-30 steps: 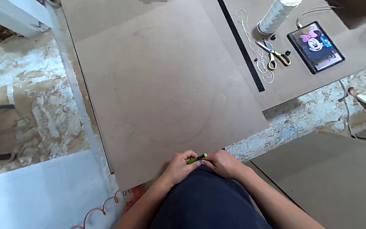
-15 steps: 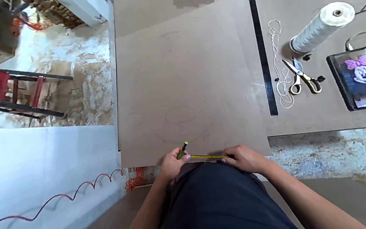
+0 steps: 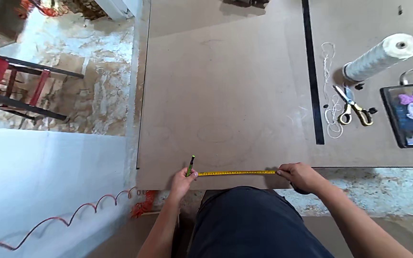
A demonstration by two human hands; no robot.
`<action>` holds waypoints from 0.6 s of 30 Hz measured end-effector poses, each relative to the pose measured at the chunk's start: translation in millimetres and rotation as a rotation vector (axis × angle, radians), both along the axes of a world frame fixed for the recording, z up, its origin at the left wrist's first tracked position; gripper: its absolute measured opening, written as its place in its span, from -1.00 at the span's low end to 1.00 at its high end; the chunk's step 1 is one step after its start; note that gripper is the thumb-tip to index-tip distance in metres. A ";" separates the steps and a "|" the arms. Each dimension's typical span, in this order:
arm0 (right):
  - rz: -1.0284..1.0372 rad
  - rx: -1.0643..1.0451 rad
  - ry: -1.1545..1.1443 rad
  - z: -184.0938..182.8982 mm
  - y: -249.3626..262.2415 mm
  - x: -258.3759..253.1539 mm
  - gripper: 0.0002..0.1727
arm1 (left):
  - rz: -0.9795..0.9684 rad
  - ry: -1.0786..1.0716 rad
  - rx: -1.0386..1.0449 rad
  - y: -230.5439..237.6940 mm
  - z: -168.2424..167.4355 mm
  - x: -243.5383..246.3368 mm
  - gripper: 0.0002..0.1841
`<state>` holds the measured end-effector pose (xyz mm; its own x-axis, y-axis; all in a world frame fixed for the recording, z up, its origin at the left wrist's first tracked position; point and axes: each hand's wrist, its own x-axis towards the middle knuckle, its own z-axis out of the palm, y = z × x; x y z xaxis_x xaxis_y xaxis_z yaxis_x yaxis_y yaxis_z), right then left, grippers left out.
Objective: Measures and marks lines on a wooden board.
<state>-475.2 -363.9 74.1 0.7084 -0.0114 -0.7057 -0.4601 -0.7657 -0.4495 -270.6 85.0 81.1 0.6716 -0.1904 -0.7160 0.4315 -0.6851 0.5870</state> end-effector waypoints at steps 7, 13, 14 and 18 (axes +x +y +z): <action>-0.060 0.039 0.034 27.3 45.7 -8.5 -0.47 | 0.051 -0.064 -0.115 -14.6 -6.1 28.9 -0.85; -0.105 0.109 -0.031 30.2 75.8 -22.1 -0.42 | -0.030 -0.051 -0.150 -32.9 -6.6 44.0 -0.84; -0.107 0.114 -0.036 29.6 80.3 -24.7 -0.41 | -0.038 -0.043 -0.150 -36.0 -4.6 43.4 -0.84; -0.116 0.135 -0.062 26.5 92.1 -32.6 -0.39 | -0.042 -0.033 -0.171 -42.1 -4.8 36.0 -0.83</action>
